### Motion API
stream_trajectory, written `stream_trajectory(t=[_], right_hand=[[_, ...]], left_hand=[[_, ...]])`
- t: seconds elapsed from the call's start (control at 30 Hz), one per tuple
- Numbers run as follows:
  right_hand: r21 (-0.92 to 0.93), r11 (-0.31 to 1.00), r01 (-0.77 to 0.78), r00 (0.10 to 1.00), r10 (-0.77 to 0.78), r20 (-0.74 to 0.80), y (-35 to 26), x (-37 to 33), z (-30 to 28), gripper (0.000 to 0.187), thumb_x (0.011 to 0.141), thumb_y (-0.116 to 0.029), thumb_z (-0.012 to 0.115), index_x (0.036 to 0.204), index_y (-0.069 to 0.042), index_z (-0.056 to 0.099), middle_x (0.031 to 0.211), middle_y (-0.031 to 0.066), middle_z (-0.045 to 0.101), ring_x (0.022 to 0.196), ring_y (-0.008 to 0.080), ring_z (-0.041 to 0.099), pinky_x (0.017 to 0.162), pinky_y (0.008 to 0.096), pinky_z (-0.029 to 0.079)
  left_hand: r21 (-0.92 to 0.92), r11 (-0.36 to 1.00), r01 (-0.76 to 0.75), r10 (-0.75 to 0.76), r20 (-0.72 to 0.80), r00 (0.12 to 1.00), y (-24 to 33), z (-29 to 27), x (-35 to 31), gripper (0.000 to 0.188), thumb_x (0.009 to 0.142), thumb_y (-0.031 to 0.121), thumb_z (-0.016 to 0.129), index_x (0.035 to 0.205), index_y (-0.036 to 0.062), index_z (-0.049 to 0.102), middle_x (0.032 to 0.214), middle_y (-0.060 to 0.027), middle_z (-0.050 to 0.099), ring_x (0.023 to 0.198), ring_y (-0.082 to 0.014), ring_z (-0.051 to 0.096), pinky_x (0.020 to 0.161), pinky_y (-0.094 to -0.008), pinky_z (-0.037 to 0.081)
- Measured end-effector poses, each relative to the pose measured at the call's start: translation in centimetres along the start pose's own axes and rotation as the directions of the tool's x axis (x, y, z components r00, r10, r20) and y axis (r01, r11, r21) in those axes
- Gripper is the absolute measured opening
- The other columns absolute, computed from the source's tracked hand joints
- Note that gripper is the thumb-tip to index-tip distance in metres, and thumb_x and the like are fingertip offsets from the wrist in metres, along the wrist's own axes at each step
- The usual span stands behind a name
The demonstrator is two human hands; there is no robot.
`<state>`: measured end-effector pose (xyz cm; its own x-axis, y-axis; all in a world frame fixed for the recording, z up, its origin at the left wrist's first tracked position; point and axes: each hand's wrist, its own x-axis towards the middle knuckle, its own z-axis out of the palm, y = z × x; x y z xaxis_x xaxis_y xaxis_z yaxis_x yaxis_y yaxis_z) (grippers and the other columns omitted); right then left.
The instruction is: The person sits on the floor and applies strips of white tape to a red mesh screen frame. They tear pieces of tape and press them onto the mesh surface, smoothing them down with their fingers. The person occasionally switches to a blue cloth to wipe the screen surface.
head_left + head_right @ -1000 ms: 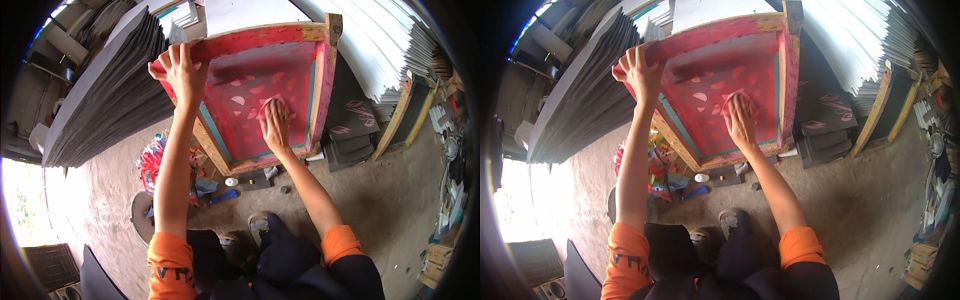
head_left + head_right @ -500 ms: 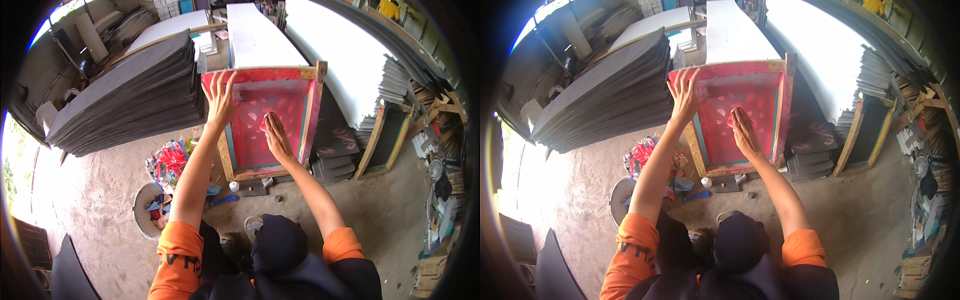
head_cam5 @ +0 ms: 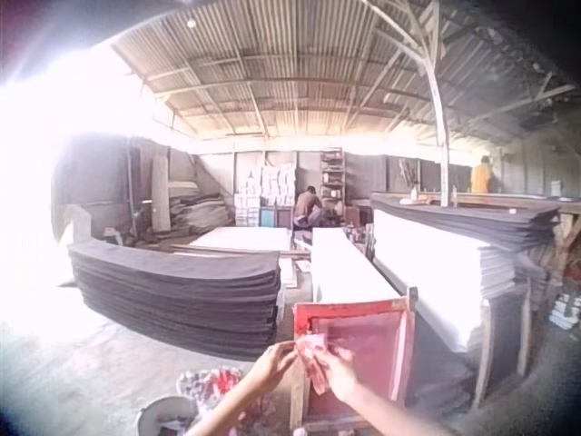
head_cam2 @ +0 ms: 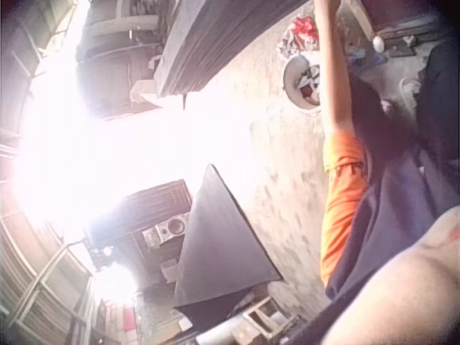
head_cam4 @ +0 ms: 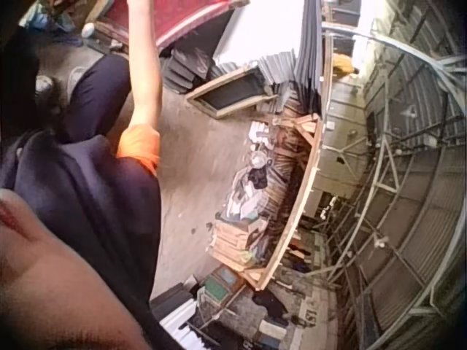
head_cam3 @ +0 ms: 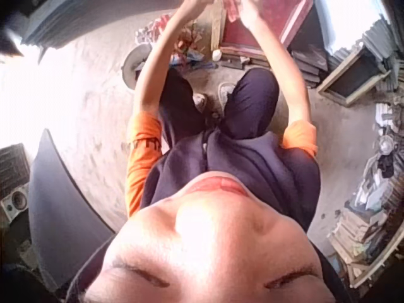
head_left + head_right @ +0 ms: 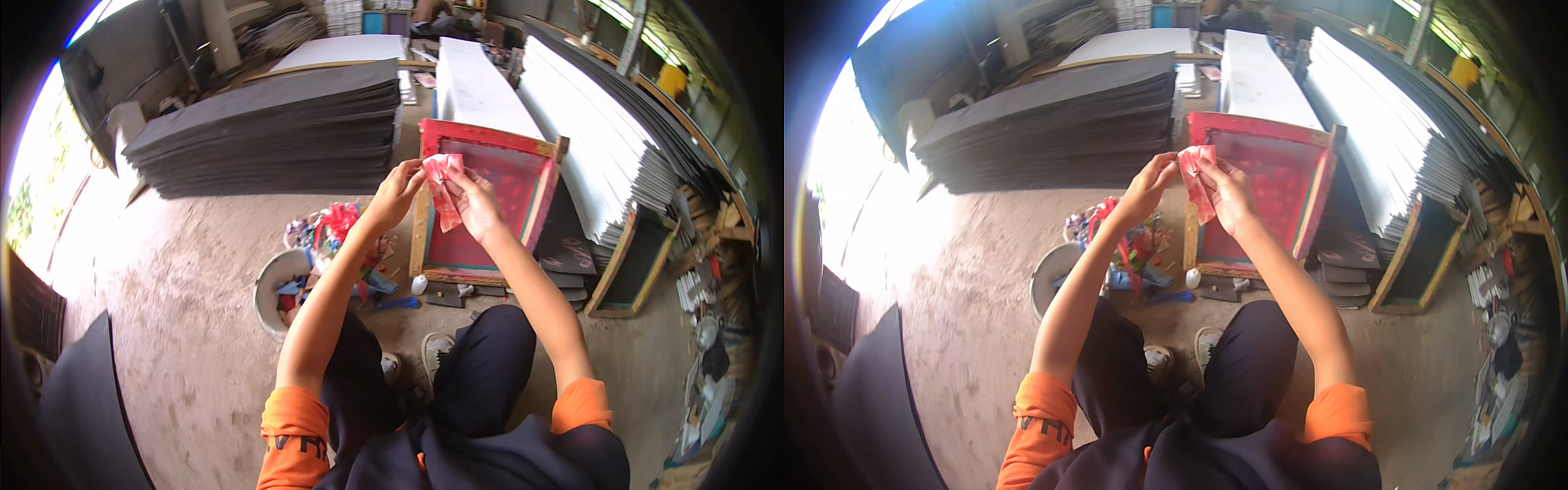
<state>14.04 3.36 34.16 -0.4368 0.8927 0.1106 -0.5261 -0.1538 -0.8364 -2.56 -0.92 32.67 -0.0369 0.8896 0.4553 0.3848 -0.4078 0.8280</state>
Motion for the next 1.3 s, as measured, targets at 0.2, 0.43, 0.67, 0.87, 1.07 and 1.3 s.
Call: stream_trajectory(t=[0.2,0.43,0.67,0.87,1.07,1.3], right_hand=[[0.072,0.989,-0.132,0.987,0.124,0.104,0.3,-2.0,4.9,0.017,0.085,-0.018,0.064,0.101,-0.012,0.061,0.100,0.0034,0.063,0.095,0.0163,0.059,0.084,0.0317,0.047],[0.004,0.952,-0.306,0.944,0.303,0.128,4.6,-1.1,4.4,0.018,0.086,-0.018,0.062,0.102,-0.011,0.059,0.098,0.0026,0.062,0.091,0.0138,0.058,0.081,0.0302,0.048],[-0.162,0.957,-0.239,0.970,0.244,0.013,6.1,1.2,2.5,0.018,0.089,-0.018,0.058,0.104,-0.009,0.058,0.095,0.0002,0.061,0.086,0.0095,0.057,0.078,0.0269,0.047],[-0.219,0.951,-0.217,0.975,0.222,-0.003,6.9,2.9,0.1,0.019,0.090,-0.015,0.056,0.107,-0.006,0.056,0.098,0.0007,0.060,0.089,0.0081,0.057,0.079,0.0262,0.047],[-0.284,0.940,-0.190,0.980,0.167,-0.104,5.5,2.8,-1.5,0.021,0.089,-0.013,0.057,0.108,-0.003,0.054,0.099,0.0032,0.059,0.092,0.0102,0.057,0.087,0.0310,0.046],[-0.236,0.957,-0.166,0.936,0.078,-0.342,3.2,1.9,-5.8,0.022,0.089,-0.013,0.057,0.108,-0.003,0.055,0.104,0.0049,0.059,0.096,0.0120,0.056,0.090,0.0336,0.044]], left_hand=[[-0.439,0.870,0.225,-0.242,0.016,0.970,3.7,-3.6,-4.8,0.042,0.090,0.027,0.057,0.121,0.0004,0.047,0.108,-0.0114,0.058,0.097,-0.0138,0.057,0.084,-0.0277,0.046],[-0.292,0.887,0.358,-0.379,-0.017,0.925,-0.7,-5.4,-7.5,0.019,0.086,0.015,0.063,0.099,0.0008,0.060,0.089,-0.0031,0.064,0.084,-0.0080,0.059,0.078,-0.0235,0.046],[-0.456,0.755,0.472,-0.498,0.070,0.864,-1.8,-5.7,-7.6,0.020,0.091,0.024,0.057,0.084,0.0058,0.052,0.085,-0.0013,0.059,0.081,-0.0068,0.055,0.078,-0.0244,0.044],[-0.509,0.682,0.525,-0.541,0.133,0.831,-4.6,-4.6,-6.3,0.036,0.092,0.031,0.054,0.112,0.0033,0.042,0.094,-0.0088,0.059,0.085,-0.0124,0.058,0.076,-0.0266,0.048],[-0.130,0.807,0.577,-0.543,0.223,0.810,-6.8,-1.4,-3.0,0.046,0.083,0.042,0.065,0.106,0.0031,0.056,0.077,-0.0008,0.055,0.067,-0.0062,0.052,0.048,-0.0222,0.045],[-0.400,0.761,0.510,-0.395,0.338,0.854,-8.3,2.9,0.5,0.036,0.093,0.038,0.050,0.095,0.0041,0.062,0.071,0.0044,0.054,0.062,-0.0011,0.046,0.053,-0.0178,0.043]])
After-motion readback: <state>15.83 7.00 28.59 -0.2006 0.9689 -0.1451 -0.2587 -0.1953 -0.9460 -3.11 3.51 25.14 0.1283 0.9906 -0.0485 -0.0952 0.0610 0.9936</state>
